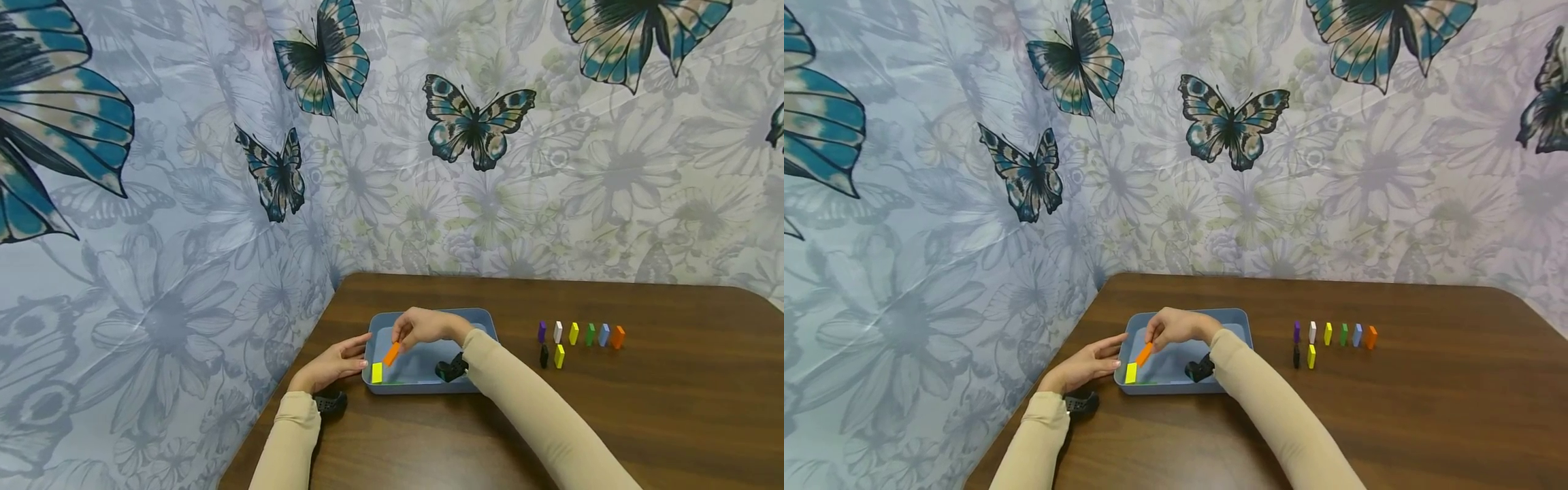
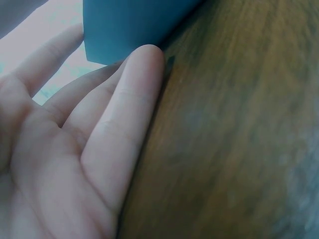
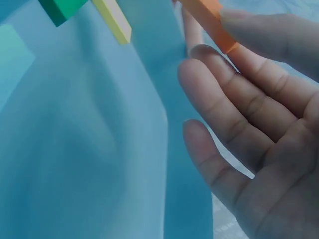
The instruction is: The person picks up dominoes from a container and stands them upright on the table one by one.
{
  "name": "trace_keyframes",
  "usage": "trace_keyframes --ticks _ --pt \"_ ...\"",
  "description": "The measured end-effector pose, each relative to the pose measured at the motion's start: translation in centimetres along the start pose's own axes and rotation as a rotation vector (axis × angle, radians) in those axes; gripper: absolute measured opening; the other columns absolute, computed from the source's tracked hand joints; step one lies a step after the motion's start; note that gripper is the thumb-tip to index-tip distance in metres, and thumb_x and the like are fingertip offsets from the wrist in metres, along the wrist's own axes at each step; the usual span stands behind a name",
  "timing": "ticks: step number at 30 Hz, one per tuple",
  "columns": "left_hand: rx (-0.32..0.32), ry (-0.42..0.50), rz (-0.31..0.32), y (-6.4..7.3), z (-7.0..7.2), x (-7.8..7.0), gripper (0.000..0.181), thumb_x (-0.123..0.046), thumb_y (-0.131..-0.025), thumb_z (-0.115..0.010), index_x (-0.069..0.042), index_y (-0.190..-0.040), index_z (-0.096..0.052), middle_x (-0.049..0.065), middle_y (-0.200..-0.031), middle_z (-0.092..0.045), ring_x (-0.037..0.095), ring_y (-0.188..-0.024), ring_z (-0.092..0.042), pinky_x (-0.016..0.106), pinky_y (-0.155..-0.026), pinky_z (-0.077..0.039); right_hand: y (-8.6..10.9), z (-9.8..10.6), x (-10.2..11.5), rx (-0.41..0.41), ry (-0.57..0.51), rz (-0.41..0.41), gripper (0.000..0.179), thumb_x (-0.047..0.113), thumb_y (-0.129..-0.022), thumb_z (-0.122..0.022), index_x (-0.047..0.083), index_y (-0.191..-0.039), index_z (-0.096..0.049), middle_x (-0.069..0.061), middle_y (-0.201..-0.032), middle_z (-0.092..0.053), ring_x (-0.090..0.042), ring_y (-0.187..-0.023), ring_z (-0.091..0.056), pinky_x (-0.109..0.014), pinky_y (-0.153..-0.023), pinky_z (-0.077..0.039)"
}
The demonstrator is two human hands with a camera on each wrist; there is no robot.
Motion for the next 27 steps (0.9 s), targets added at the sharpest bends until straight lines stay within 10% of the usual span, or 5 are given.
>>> trace_keyframes --ticks 27 --pt "-0.002 -0.003 -0.011 0.4 -0.2 -0.3 0.077 -0.018 -0.100 -0.063 -0.010 -0.161 -0.018 0.025 -0.165 -0.019 0.041 -0.151 -0.025 0.039 -0.112 -0.045 8.1 4.1 1.8 -0.245 -0.167 0.156 0.024 0.013 -0.095 -0.069 0.000 -0.115 -0.069 -0.014 -0.112 -0.073 -0.030 -0.102 -0.068 -0.052 -0.093 -0.056"
Point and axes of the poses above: each hand's wrist, its own y-axis away from the middle knuckle, its own z-axis out of the back of the hand, x = y × z, the point moved 10 cm from there along -y, towards the middle knuckle
